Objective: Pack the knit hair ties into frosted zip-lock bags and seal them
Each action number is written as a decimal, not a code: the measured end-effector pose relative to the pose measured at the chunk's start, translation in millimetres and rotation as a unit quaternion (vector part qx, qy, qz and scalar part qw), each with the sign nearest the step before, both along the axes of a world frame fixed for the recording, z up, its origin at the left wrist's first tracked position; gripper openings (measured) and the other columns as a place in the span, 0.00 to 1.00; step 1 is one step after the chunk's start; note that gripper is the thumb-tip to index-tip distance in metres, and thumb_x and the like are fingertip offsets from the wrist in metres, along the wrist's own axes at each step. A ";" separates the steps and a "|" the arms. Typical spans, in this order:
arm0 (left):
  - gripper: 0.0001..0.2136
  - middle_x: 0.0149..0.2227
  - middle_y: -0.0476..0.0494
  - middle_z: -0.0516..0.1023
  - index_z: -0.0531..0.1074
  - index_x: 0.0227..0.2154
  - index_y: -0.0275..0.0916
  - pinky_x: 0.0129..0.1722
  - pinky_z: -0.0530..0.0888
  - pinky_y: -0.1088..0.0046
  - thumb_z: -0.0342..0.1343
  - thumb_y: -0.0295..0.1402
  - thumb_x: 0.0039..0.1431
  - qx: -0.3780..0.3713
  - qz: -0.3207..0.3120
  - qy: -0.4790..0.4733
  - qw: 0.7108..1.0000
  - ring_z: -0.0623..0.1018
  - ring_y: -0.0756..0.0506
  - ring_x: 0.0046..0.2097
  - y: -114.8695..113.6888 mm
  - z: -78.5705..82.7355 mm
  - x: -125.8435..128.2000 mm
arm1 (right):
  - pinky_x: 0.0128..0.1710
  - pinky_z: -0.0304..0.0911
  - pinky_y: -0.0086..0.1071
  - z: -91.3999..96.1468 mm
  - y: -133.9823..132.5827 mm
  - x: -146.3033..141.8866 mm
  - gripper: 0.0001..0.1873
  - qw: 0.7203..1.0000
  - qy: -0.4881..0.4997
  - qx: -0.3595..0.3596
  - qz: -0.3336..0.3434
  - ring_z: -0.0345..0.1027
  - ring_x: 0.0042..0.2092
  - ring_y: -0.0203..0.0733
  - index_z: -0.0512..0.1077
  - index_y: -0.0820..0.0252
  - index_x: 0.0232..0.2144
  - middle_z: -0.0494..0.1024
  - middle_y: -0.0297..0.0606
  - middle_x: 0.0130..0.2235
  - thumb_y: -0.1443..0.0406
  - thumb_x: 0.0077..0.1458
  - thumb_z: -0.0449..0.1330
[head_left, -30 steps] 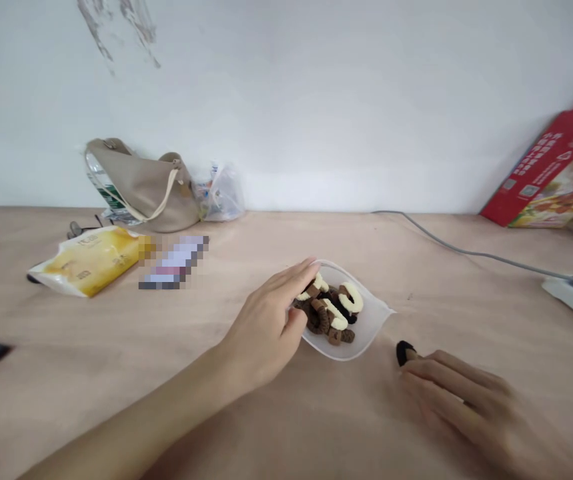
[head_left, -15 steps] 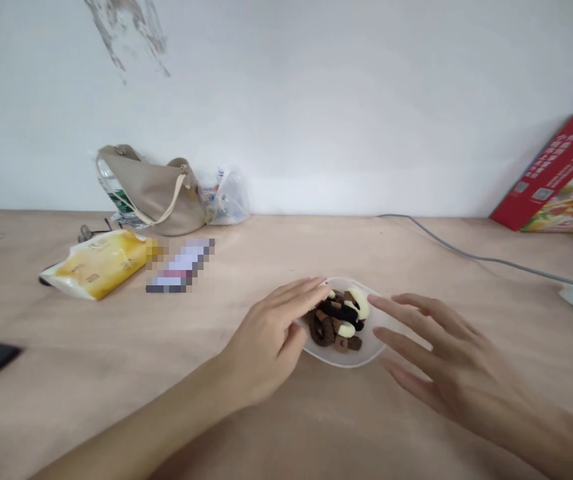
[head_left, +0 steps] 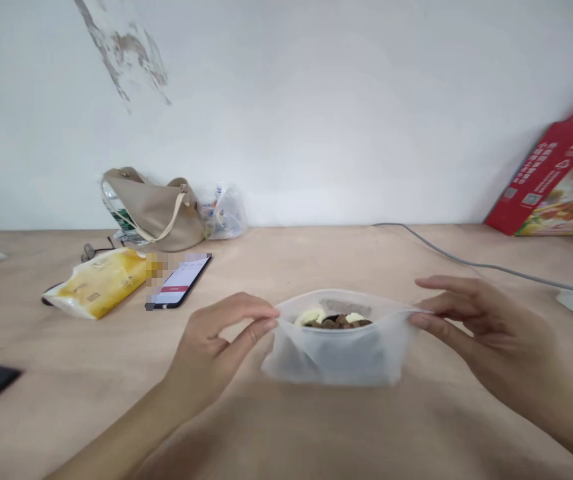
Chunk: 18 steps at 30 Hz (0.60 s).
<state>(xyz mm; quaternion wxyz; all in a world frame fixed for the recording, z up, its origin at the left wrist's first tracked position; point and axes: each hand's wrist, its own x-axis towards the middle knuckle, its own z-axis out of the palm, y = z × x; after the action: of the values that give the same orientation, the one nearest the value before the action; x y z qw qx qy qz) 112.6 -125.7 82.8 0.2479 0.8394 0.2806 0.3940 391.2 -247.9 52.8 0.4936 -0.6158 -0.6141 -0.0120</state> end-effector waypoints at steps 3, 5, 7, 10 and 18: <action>0.07 0.24 0.52 0.78 0.75 0.29 0.41 0.28 0.75 0.76 0.64 0.31 0.45 -0.153 0.064 -0.066 0.984 0.77 0.48 0.27 -0.5 10.4 8.5 | 0.24 0.71 0.29 3.4 -0.7 10.6 0.14 0.997 0.042 -0.057 0.011 0.74 0.26 0.40 0.72 0.53 0.39 0.79 0.32 0.26 0.54 0.53 0.61; 0.12 0.21 0.53 0.77 0.74 0.31 0.40 0.26 0.75 0.76 0.66 0.32 0.40 -0.238 0.071 -0.096 0.964 0.77 0.49 0.24 -2.8 12.4 12.2 | 0.25 0.71 0.30 10.3 -0.9 12.1 0.13 0.995 0.008 -0.096 0.019 0.75 0.28 0.41 0.73 0.54 0.37 0.80 0.33 0.29 0.53 0.54 0.60; 0.15 0.20 0.53 0.78 0.72 0.32 0.40 0.26 0.75 0.76 0.67 0.31 0.39 -0.290 0.071 -0.109 0.948 0.77 0.49 0.24 -6.4 13.1 14.3 | 0.29 0.72 0.32 23.2 1.7 1.6 0.13 0.994 -0.051 -0.098 0.023 0.76 0.33 0.43 0.73 0.53 0.39 0.81 0.35 0.35 0.54 0.55 0.58; 0.16 0.23 0.52 0.80 0.72 0.36 0.40 0.29 0.76 0.76 0.66 0.32 0.41 -0.299 0.063 -0.104 0.946 0.79 0.48 0.28 -14.1 14.9 15.0 | 0.36 0.70 0.34 48.4 15.1 -39.1 0.13 0.987 -0.138 -0.049 0.062 0.75 0.39 0.42 0.72 0.52 0.42 0.79 0.35 0.42 0.56 0.56 0.58; 0.15 0.21 0.55 0.78 0.71 0.39 0.43 0.29 0.74 0.79 0.63 0.31 0.45 -0.194 0.079 -0.056 0.976 0.78 0.50 0.26 -26.6 20.6 7.9 | 0.39 0.63 0.39 66.8 52.8 -115.0 0.06 0.891 -0.423 -0.058 0.153 0.69 0.24 0.38 0.67 0.59 0.25 0.73 0.32 0.25 0.74 0.47 0.60</action>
<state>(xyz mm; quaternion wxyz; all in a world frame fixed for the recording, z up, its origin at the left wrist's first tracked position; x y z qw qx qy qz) 120.4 -152.3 103.4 0.3897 0.7271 0.4030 0.3962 276.2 -195.1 119.7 0.1463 -0.4784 -0.8510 -0.1600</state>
